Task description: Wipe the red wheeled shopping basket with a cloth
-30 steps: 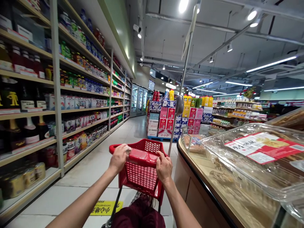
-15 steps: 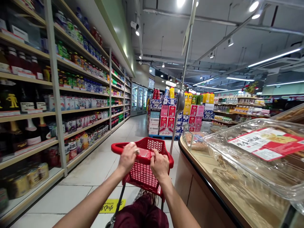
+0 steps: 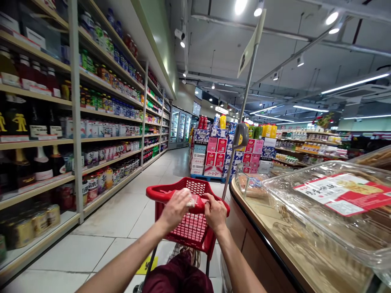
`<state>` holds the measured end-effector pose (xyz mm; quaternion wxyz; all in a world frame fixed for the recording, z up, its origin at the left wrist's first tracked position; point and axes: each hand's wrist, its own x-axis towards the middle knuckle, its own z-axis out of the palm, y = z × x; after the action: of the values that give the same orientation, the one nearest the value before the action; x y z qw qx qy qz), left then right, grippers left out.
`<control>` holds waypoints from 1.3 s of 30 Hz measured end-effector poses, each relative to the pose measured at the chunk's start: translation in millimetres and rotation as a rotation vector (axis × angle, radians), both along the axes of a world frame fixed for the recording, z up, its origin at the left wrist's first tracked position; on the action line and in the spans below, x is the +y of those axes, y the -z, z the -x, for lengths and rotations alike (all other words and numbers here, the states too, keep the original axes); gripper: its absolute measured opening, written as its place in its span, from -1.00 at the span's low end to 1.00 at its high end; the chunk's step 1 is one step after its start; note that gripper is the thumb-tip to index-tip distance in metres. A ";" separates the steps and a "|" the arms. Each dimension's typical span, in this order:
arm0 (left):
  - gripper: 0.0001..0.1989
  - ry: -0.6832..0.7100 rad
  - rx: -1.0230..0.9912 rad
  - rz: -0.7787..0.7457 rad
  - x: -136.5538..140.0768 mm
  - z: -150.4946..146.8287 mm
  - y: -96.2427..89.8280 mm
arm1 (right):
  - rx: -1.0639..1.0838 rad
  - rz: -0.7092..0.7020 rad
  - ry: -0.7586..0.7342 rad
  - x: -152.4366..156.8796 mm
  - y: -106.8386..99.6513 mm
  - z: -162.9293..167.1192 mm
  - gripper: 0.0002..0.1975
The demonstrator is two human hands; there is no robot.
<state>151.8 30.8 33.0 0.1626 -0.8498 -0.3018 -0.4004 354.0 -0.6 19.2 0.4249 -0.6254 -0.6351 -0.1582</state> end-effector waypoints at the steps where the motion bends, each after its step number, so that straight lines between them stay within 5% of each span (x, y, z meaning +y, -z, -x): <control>1: -0.69 -0.039 -0.032 0.011 2.8 8.3 -1.6 | 0.009 0.003 0.007 1.0 0.7 -4.0 -0.64; 5: -0.70 -0.207 -0.184 0.071 7.7 18.2 -2.5 | 0.038 0.010 0.063 4.4 2.5 -15.4 -0.65; 11: -0.68 0.035 -0.013 -0.067 -1.7 -23.5 5.5 | 0.023 -0.023 0.012 5.1 4.6 -20.2 -0.66; 16: -0.71 -0.184 -0.197 0.006 7.2 1.0 -4.6 | 0.002 -0.046 0.025 4.8 4.3 -13.9 -0.65; 22: -0.69 0.064 0.026 -0.044 -7.6 -42.7 -3.9 | -0.038 -0.067 -0.081 4.5 5.1 -8.9 -0.64; 27: -0.72 -0.129 -0.151 0.013 9.6 -3.3 -9.5 | -0.024 -0.102 -0.085 4.1 5.5 -6.8 -0.62; 33: -0.71 0.011 0.003 -0.024 6.7 -20.1 -4.0 | -0.045 -0.100 -0.127 3.1 2.6 -0.8 -0.61; 39: -0.71 -0.149 -0.130 0.014 13.4 -2.5 -8.9 | -0.024 -0.107 -0.094 1.6 0.4 1.5 -0.62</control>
<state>154.3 44.2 41.9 0.1662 -0.7983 -0.3770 -0.4392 352.5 1.1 18.8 0.4570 -0.5693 -0.6594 -0.1795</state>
